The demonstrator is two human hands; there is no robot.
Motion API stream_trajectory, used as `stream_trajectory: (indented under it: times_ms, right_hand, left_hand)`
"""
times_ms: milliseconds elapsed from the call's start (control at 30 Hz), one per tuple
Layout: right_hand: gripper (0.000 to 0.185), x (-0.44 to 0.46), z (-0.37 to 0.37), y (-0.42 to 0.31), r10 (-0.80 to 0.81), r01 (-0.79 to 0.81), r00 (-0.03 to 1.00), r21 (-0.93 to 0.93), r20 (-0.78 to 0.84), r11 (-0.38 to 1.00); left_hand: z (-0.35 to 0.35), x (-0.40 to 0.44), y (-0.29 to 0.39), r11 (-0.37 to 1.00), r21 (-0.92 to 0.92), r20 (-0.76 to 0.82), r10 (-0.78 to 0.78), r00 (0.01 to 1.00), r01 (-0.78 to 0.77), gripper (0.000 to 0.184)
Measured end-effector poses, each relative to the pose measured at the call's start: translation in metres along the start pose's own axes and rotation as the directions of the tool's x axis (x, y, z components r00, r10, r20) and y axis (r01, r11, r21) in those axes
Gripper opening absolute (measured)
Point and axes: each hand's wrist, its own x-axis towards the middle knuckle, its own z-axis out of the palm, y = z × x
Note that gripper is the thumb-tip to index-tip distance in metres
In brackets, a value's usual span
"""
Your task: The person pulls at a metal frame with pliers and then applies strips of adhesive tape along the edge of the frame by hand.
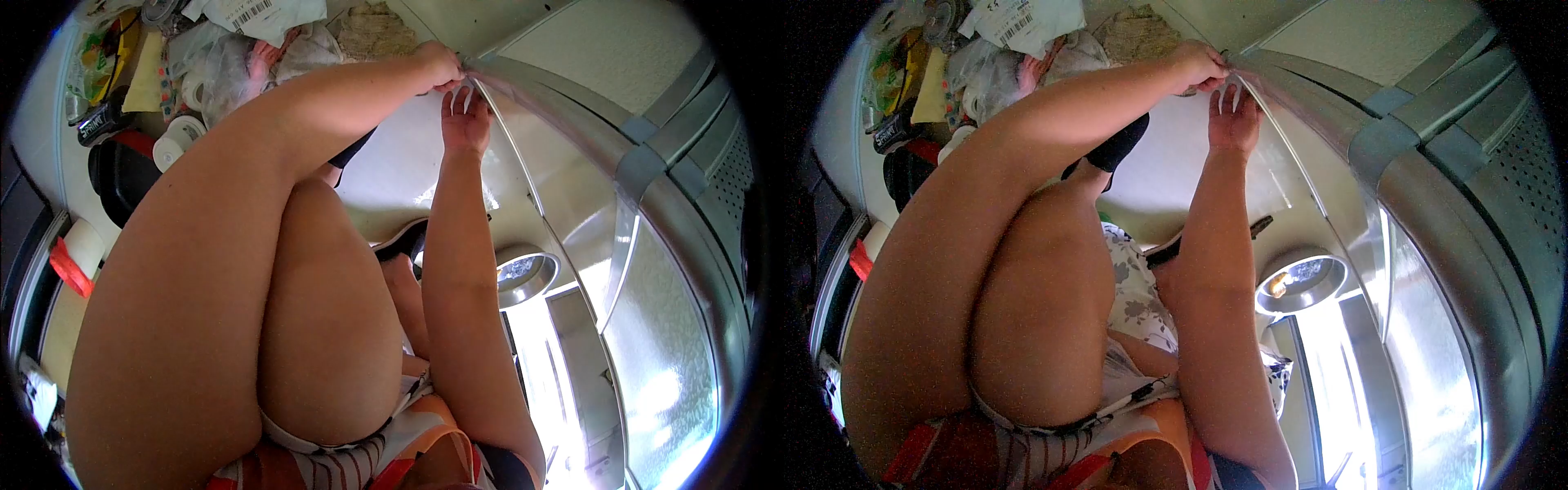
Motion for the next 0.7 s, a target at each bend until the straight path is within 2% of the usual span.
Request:
stream_trajectory:
  times_ms: [100,233,333,433,500,533,633,667,700]
  right_hand:
    - [0.019,-0.002,0.000,-0.001,0.078,-0.078,0.997,0.010,-0.017,0.997]
    - [0.025,-0.015,0.005,0.001,0.081,-0.095,0.993,-0.174,-0.084,0.980]
    - [0.028,-0.021,0.000,-0.001,0.137,-0.156,0.987,-0.341,-0.080,0.927]
    - [0.029,-0.029,-0.007,-0.005,0.152,-0.180,0.984,-0.497,-0.097,0.849]
    - [0.029,-0.034,-0.011,-0.007,0.131,-0.186,0.982,-0.606,-0.134,0.773]
    - [0.029,-0.035,-0.014,-0.007,0.063,-0.150,0.986,-0.660,-0.154,0.736]
    - [0.029,-0.039,-0.013,-0.006,-0.210,0.095,0.974,-0.694,-0.083,0.714]
    - [0.032,-0.037,-0.010,-0.007,-0.219,0.100,0.971,-0.670,-0.096,0.736]
    - [0.033,-0.037,-0.005,-0.009,-0.200,0.098,0.972,-0.562,-0.123,0.822]
  left_hand:
    - [0.003,-0.002,0.000,0.995,0.099,-0.054,0.026,0.998,-0.020,0.010]
    - [0.003,-0.008,0.008,0.987,0.161,-0.087,0.027,0.996,-0.013,0.010]
    - [0.001,-0.005,0.007,0.932,0.355,-0.084,0.105,0.991,-0.069,0.009]
    - [-0.007,-0.002,0.007,0.880,0.451,-0.012,0.173,0.985,-0.149,0.009]
    - [-0.008,-0.002,0.007,0.911,0.390,-0.024,0.158,0.987,-0.137,0.008]
    - [-0.008,-0.002,0.007,0.924,0.359,-0.030,0.150,0.988,-0.130,0.007]
    - [-0.017,0.001,0.011,0.716,0.668,0.065,0.218,0.974,-0.205,0.019]
    - [-0.017,0.003,0.012,0.608,0.760,0.065,0.279,0.958,-0.228,0.020]
    - [-0.017,0.003,0.016,0.488,0.839,0.072,0.339,0.938,-0.241,0.021]
